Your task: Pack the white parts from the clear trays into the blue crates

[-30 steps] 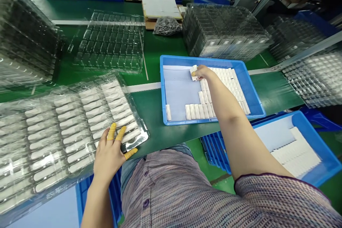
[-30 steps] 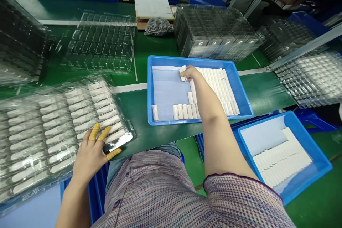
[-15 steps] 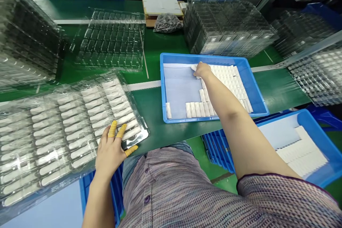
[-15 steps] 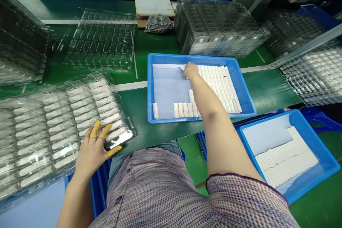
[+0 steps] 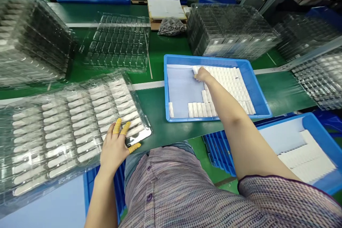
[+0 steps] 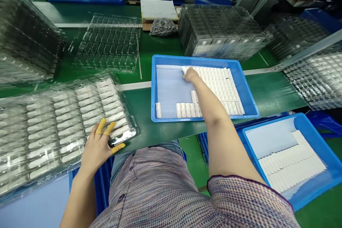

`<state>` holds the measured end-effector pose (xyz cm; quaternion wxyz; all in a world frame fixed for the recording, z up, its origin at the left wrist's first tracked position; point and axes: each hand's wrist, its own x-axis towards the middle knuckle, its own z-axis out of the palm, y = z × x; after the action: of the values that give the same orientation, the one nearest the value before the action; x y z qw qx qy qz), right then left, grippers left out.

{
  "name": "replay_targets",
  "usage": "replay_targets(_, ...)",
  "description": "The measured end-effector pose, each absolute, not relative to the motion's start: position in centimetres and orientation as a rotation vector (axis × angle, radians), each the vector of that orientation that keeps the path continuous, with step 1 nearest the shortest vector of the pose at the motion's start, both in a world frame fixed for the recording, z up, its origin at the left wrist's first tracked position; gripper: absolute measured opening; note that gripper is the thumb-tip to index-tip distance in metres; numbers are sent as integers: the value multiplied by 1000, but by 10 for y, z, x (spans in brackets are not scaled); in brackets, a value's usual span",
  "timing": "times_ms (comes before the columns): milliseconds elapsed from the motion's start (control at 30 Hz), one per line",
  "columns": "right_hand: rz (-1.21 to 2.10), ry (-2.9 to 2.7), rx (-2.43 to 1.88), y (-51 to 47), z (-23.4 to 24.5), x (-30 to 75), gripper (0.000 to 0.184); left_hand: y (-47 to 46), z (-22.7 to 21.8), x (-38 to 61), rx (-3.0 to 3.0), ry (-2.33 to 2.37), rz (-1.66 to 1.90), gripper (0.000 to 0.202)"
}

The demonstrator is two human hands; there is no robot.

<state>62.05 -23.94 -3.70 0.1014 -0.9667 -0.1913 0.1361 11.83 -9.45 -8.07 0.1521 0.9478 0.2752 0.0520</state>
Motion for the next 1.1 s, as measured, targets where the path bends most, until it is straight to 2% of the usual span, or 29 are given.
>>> replay_targets(67, 503, -598, -2719, -249, -26, 605, 27, -92, -81, 116, 2606, 787, 262, 86)
replay_targets(133, 677, -664, -2376, -257, -17, 575, 18, -92, -78, 118, 2392, 802, 460, 82)
replay_targets(167, 795, -697, -2110, -259, -14, 554, 20, -95, -75, 123, 2235, 804, 564, 76)
replay_targets(233, 1076, -744, -1544, -257, -12, 504, 39, -103, -65, 137, 1844, 766, 723, 67)
replay_targets(300, 1318, -837, -1238, -249, -12, 450, 53, -115, -54, 158, 1425, 643, 755, 67)
replay_targets(333, 1379, -896, -1164, -243, -12, 425, 52, -120, -49, 169, 1274, 567, 714, 72)
replay_targets(433, 1417, -1124, -1123, -221, -14, 365, 34, -129, -38, 191, 1043, 471, 556, 80)
replay_targets(567, 1434, -1264, -1131, -196, -21, 326, 23, -128, -35, 184, 993, 566, 588, 67)
replay_targets(633, 1503, -1120, -1062, -189, -29, 316, 26, -126, -32, 172, 1018, 582, 654, 60)
replay_targets(767, 1682, -437, -792, -187, -49, 297, 47, -121, -21, 151, 1258, 627, 843, 43)
replay_targets(833, 1741, -186, -695, -185, -54, 287, 44, -118, -20, 147, 1402, 608, 865, 39)
replay_targets(933, 1748, -3, -665, -180, -50, 275, 38, -118, -25, 148, 1510, 546, 835, 43)
replay_targets(1100, 1668, 131, -708, -175, -35, 261, 42, -119, -42, 151, 1643, 541, 843, 47)
